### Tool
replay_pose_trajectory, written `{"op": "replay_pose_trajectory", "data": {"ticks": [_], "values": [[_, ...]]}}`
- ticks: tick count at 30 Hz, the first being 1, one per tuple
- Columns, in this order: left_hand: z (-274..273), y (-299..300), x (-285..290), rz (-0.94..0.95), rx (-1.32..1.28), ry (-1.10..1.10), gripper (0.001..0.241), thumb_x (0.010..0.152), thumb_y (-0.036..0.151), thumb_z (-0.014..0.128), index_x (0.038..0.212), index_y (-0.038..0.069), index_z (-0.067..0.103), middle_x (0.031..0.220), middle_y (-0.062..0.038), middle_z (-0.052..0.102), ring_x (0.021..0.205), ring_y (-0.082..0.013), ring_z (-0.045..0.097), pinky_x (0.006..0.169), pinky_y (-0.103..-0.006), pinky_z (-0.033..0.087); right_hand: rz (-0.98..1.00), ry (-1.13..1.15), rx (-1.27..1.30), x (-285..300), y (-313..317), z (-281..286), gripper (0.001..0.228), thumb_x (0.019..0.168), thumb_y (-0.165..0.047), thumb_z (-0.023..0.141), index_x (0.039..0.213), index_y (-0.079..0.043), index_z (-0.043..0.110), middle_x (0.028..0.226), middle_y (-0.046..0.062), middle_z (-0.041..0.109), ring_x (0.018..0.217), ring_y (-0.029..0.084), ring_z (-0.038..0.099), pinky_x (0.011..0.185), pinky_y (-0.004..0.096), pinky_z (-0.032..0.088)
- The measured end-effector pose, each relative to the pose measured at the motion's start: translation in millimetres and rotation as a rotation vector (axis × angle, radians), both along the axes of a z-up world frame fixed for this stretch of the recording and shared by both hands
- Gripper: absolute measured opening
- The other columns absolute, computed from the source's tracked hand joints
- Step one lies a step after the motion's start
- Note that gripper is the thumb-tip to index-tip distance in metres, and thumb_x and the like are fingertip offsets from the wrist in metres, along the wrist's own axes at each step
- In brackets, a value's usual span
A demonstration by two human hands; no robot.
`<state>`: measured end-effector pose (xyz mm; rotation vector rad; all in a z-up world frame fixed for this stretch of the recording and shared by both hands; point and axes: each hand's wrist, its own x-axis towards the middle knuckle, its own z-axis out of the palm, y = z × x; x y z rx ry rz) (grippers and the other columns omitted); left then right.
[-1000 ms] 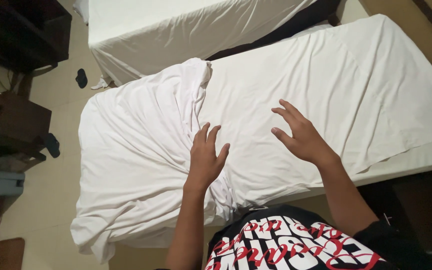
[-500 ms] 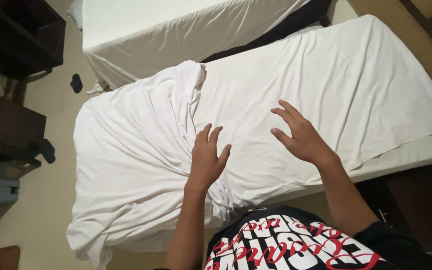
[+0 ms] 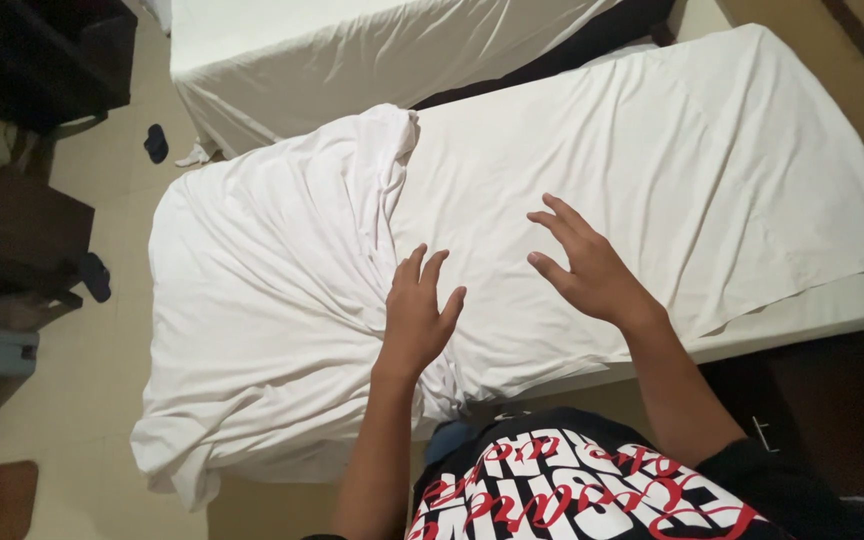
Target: The person smooths and tucks a white bedsheet onto a mattress, working along the edges and corners to secure the fabric. They repeatedly pull and adjust the sheet to remove wrinkles and ensure it is properly fitted.
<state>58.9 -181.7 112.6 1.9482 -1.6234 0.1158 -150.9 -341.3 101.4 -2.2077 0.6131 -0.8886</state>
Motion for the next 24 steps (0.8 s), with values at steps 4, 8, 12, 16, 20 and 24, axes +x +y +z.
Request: {"op": "replay_pose_trajectory", "data": {"ticks": [4, 8, 12, 16, 20, 24], "values": [[2.0, 12.4, 4.4, 0.028, 0.027, 0.016, 0.057, 0.089, 0.023, 0.074, 0.140, 0.005, 0.055, 0.149, -0.028, 0.047, 0.134, -0.0477, 0.046, 0.108, -0.0532, 0.040, 0.027, -0.006, 0.004, 11.5, 10.3, 3.9, 0.051, 0.097, -0.026, 0.065, 0.143, -0.009, 0.054, 0.161, 0.020, 0.040, 0.144, 0.040, 0.044, 0.111, 0.048, 0.043], [3.0, 25.2, 15.4, 0.036, 0.032, 0.016, 0.056, 0.089, 0.023, 0.074, 0.139, 0.005, 0.055, 0.149, -0.027, 0.048, 0.134, -0.0469, 0.047, 0.109, -0.0521, 0.041, 0.035, -0.007, 0.009, 20.6, 22.2, 4.2, 0.051, 0.097, -0.027, 0.066, 0.143, -0.008, 0.054, 0.161, 0.020, 0.041, 0.144, 0.041, 0.045, 0.111, 0.048, 0.044], [6.6, 26.9, 17.9, 0.024, 0.050, 0.057, 0.055, 0.089, 0.023, 0.073, 0.139, 0.006, 0.056, 0.149, -0.026, 0.049, 0.133, -0.0456, 0.049, 0.108, -0.0517, 0.043, 0.035, 0.007, 0.030, 26.1, 34.4, 10.0, 0.050, 0.097, -0.027, 0.065, 0.142, -0.007, 0.055, 0.161, 0.021, 0.040, 0.144, 0.041, 0.044, 0.109, 0.048, 0.045], [1.9, 28.6, 16.0, -0.021, 0.031, 0.045, 0.056, 0.089, 0.022, 0.074, 0.139, 0.006, 0.056, 0.148, -0.027, 0.049, 0.133, -0.0480, 0.047, 0.108, -0.0536, 0.041, 0.026, 0.019, 0.042, 29.4, 44.6, 18.3, 0.050, 0.097, -0.026, 0.065, 0.142, -0.006, 0.055, 0.161, 0.021, 0.040, 0.143, 0.041, 0.045, 0.108, 0.048, 0.046], [-4.3, 33.0, 20.9, -0.046, 0.043, 0.047, 0.056, 0.089, 0.023, 0.074, 0.139, 0.005, 0.056, 0.148, -0.027, 0.049, 0.133, -0.0480, 0.048, 0.107, -0.0539, 0.042, 0.013, 0.013, 0.034, 28.2, 54.7, 21.5, 0.050, 0.097, -0.026, 0.065, 0.141, -0.006, 0.055, 0.161, 0.021, 0.040, 0.144, 0.041, 0.045, 0.108, 0.047, 0.046], [-7.2, 35.0, 24.2, -0.078, 0.047, 0.081, 0.055, 0.090, 0.023, 0.073, 0.139, 0.005, 0.055, 0.148, -0.028, 0.049, 0.132, -0.0469, 0.049, 0.107, -0.0535, 0.043, -0.016, 0.023, 0.057, 21.8, 62.8, 18.2, 0.049, 0.097, -0.026, 0.065, 0.141, -0.005, 0.055, 0.162, 0.022, 0.039, 0.143, 0.041, 0.045, 0.110, 0.047, 0.043]]}}
